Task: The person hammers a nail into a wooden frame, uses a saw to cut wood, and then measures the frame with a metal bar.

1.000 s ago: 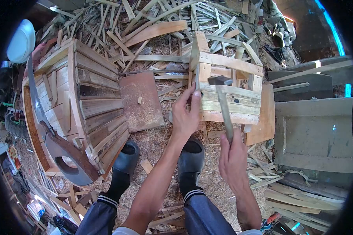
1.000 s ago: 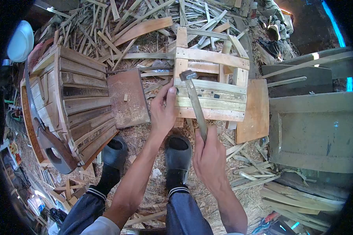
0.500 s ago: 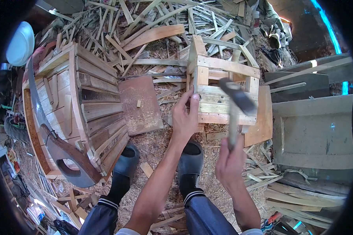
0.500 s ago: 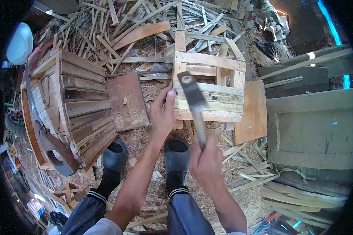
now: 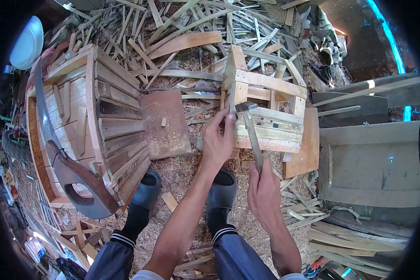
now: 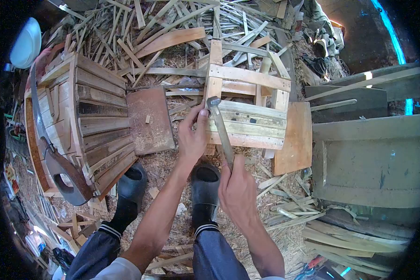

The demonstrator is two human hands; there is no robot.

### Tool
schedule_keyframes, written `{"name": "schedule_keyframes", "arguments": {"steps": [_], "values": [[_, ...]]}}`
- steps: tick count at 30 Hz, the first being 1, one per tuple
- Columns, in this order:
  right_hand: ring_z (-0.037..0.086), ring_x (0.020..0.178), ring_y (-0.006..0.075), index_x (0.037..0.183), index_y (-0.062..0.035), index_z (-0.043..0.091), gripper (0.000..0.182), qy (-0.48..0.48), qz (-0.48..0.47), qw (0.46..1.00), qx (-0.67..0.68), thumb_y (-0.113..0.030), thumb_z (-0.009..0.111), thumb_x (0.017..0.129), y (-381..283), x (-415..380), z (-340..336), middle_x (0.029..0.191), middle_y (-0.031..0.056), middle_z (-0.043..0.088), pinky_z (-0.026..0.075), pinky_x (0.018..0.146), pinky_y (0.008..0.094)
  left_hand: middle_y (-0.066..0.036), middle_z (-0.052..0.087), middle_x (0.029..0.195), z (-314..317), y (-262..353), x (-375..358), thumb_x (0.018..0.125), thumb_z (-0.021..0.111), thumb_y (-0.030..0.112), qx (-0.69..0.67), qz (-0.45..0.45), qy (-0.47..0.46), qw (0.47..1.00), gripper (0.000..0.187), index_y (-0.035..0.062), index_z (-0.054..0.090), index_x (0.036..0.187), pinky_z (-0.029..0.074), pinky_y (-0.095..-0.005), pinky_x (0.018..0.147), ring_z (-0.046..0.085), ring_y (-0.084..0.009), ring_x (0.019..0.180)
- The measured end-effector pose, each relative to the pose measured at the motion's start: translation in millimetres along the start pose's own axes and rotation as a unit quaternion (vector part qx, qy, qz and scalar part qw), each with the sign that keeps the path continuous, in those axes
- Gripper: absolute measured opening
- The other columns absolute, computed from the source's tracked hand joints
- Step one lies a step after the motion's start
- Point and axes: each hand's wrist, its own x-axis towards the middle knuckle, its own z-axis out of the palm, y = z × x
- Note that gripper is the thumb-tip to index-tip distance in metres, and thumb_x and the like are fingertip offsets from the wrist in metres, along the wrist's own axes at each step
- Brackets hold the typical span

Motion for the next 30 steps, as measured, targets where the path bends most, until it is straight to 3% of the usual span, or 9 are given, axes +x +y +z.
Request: {"name": "schedule_keyframes", "arguments": {"steps": [7, 9, 13, 15, 22, 25, 27, 28, 30], "values": [[0.054, 0.053, 0.047, 0.091, 0.0, 0.041, 0.014, 0.084, -0.015, 0.991, 0.099, -0.011, 0.05, 0.095, -19, -13, -7, 0.056, 0.0258, 0.05, 0.038, 0.045, 0.0492, -0.018, 0.067, 0.095, 3, 0, -1, 0.096, 0.054, 0.024, -0.037, -0.003, 0.011, 0.999, 0.041, -0.0089, 0.057, 0.12, 0.049, -0.032, 0.079, 0.063, -0.0181, 0.087], [0.056, 0.052, 0.0441, 0.093, 0.0004, 0.043, 0.014, 0.022, -0.005, 0.999, -0.044, -0.011, 0.051, 0.095, 1, 2, 4, 0.054, 0.0229, 0.05, 0.039, 0.044, 0.0464, -0.018, 0.067, 0.094, 1, 3, -2, 0.096, 0.054, 0.024, -0.008, -0.023, 0.007, 1.0, 0.041, -0.0097, 0.056, 0.119, 0.049, -0.032, 0.079, 0.062, -0.0181, 0.086], [0.056, 0.053, 0.0444, 0.094, 0.0002, 0.042, 0.014, 0.002, 0.013, 1.0, -0.007, -0.011, 0.051, 0.095, -13, -6, -15, 0.056, 0.0234, 0.051, 0.039, 0.045, 0.0465, -0.018, 0.067, 0.094, 1, 0, -2, 0.096, 0.054, 0.025, -0.016, -0.006, -0.011, 1.0, 0.042, -0.0102, 0.056, 0.119, 0.049, -0.0319, 0.078, 0.062, -0.0177, 0.086], [0.057, 0.055, 0.0454, 0.095, 0.0006, 0.042, 0.014, 0.079, -0.019, 0.993, 0.086, -0.01, 0.05, 0.095, -25, -15, -20, 0.058, 0.0247, 0.052, 0.04, 0.046, 0.0479, -0.018, 0.067, 0.094, 3, -3, -2, 0.097, 0.053, 0.024, -0.026, 0.003, 0.007, 1.0, 0.04, -0.0087, 0.056, 0.12, 0.049, -0.032, 0.079, 0.062, -0.0179, 0.086], [0.058, 0.054, 0.0409, 0.101, 0.0017, 0.044, 0.014, 0.0, -0.002, 1.0, -0.027, -0.01, 0.05, 0.095, 0, -1, -8, 0.059, 0.0219, 0.052, 0.041, 0.047, 0.0444, -0.018, 0.067, 0.094, 3, 0, -1, 0.096, 0.054, 0.026, -0.023, 0.0, 0.009, 1.0, 0.041, -0.0086, 0.057, 0.119, 0.048, -0.0323, 0.08, 0.062, -0.0187, 0.087], [0.058, 0.056, 0.0442, 0.098, 0.0013, 0.043, 0.014, 0.028, 0.008, 0.998, 0.051, -0.01, 0.05, 0.095, -22, -14, -22, 0.06, 0.0246, 0.053, 0.041, 0.047, 0.0468, -0.019, 0.066, 0.095, 6, -4, -3, 0.096, 0.055, 0.026, -0.027, -0.001, 0.019, 0.999, 0.041, -0.0087, 0.057, 0.118, 0.048, -0.0325, 0.08, 0.062, -0.0193, 0.087], [0.057, 0.056, 0.0457, 0.097, 0.0016, 0.043, 0.012, 0.136, -0.029, 0.987, 0.084, -0.009, 0.049, 0.096, -20, -20, -19, 0.06, 0.0253, 0.053, 0.041, 0.047, 0.0482, -0.019, 0.067, 0.094, 6, -3, -4, 0.096, 0.055, 0.026, -0.041, -0.011, 0.015, 0.999, 0.04, -0.008, 0.058, 0.117, 0.048, -0.0334, 0.079, 0.063, -0.0214, 0.086], [0.057, 0.056, 0.0457, 0.097, 0.0016, 0.043, 0.012, 0.137, -0.028, 0.987, 0.083, -0.009, 0.049, 0.096, -9, -15, -11, 0.06, 0.0253, 0.053, 0.041, 0.047, 0.0482, -0.019, 0.067, 0.094, 7, -6, -4, 0.096, 0.055, 0.026, -0.042, -0.011, 0.014, 0.999, 0.04, -0.008, 0.058, 0.117, 0.048, -0.0334, 0.079, 0.063, -0.0214, 0.086], [0.057, 0.051, 0.0399, 0.095, 0.0014, 0.043, 0.013, 0.008, 0.019, 0.999, -0.05, -0.01, 0.049, 0.096, 18, 2, 6, 0.06, 0.0219, 0.052, 0.04, 0.046, 0.0448, -0.019, 0.068, 0.091, 10, -11, -2, 0.095, 0.055, 0.026, -0.023, 0.029, 0.056, 0.998, 0.039, -0.0073, 0.058, 0.116, 0.049, -0.0345, 0.076, 0.064, -0.0232, 0.084]]}}
